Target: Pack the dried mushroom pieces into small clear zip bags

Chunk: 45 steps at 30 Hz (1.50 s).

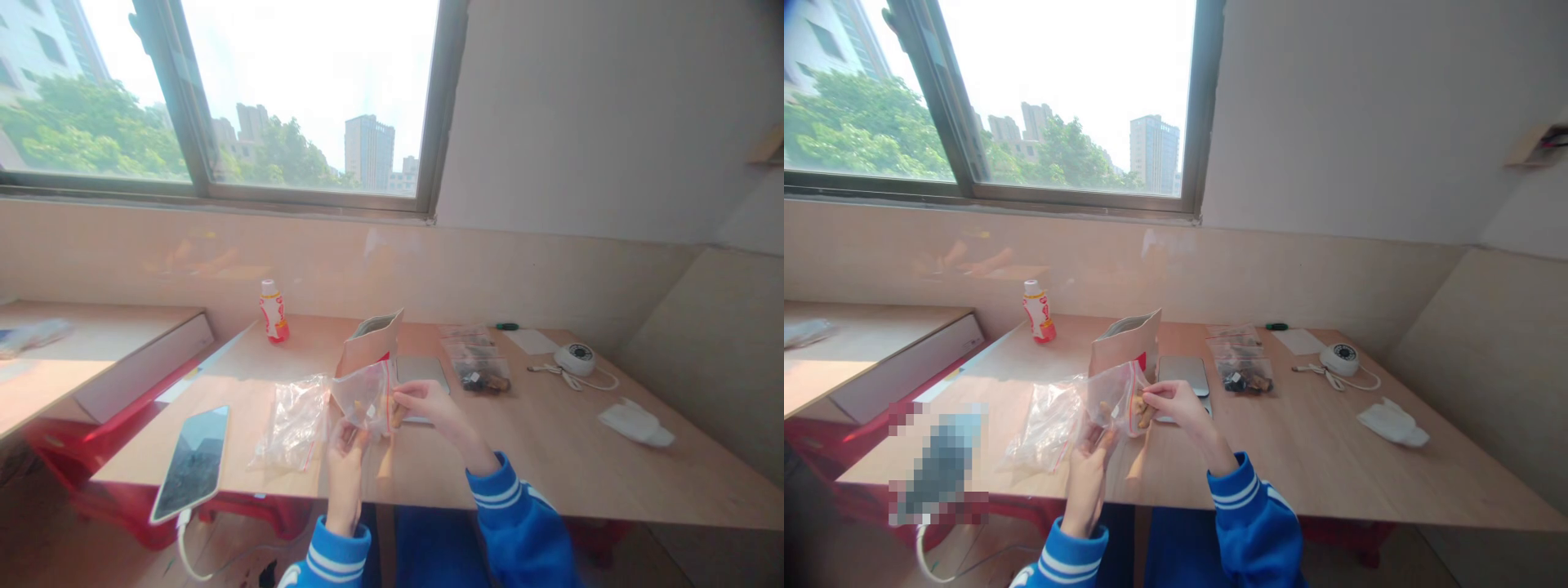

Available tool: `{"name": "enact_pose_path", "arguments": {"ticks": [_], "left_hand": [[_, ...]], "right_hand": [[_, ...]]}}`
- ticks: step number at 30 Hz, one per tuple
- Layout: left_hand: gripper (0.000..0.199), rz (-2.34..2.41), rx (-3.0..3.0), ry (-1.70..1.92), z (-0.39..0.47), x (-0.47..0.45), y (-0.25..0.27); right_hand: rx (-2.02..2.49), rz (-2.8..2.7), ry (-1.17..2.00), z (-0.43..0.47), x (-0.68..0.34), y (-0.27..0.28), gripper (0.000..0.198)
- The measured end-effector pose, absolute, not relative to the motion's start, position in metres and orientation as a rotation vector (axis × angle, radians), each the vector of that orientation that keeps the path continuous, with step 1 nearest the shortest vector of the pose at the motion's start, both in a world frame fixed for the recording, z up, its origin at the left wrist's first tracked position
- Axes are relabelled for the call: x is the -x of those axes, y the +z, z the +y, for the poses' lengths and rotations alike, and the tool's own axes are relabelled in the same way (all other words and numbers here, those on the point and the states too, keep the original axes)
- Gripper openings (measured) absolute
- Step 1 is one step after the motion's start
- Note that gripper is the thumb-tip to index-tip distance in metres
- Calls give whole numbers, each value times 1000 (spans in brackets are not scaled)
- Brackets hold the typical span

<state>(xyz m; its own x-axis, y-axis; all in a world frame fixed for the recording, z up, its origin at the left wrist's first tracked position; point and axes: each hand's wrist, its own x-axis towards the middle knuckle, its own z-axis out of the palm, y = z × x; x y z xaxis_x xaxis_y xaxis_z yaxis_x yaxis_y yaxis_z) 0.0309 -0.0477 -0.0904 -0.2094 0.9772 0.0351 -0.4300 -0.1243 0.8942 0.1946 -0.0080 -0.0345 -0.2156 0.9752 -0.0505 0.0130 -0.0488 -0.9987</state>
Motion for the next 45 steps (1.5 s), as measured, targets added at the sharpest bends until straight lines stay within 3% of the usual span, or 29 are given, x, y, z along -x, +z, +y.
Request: {"name": "enact_pose_path", "arguments": {"ticks": [8,14,20,27,31,38,41,45], "left_hand": [[38,908,-652,1647,-46,-35,-96],[26,940,-535,1659,-44,-27,-101],[23,822,-356,1652,-46,-33,-98],[28,877,-293,1656,-46,-40,-103],[29,852,-350,1647,-43,-38,-109],[38,827,-340,1655,-41,-30,-104],[40,810,-373,1642,-39,-25,-103],[27,895,-210,1631,-39,-24,-108]], "right_hand": [[1124,-1295,1375,-16,-195,-22,43],[1029,-1224,1307,-14,-201,7,38],[785,-1149,893,28,-187,40,31],[993,-1769,311,49,-171,61,20],[1082,-1921,134,50,-170,61,20],[1005,-1590,226,19,-179,33,22],[1151,-1603,461,-13,-181,-10,23],[1244,-1899,780,-48,-175,-69,20]]}}
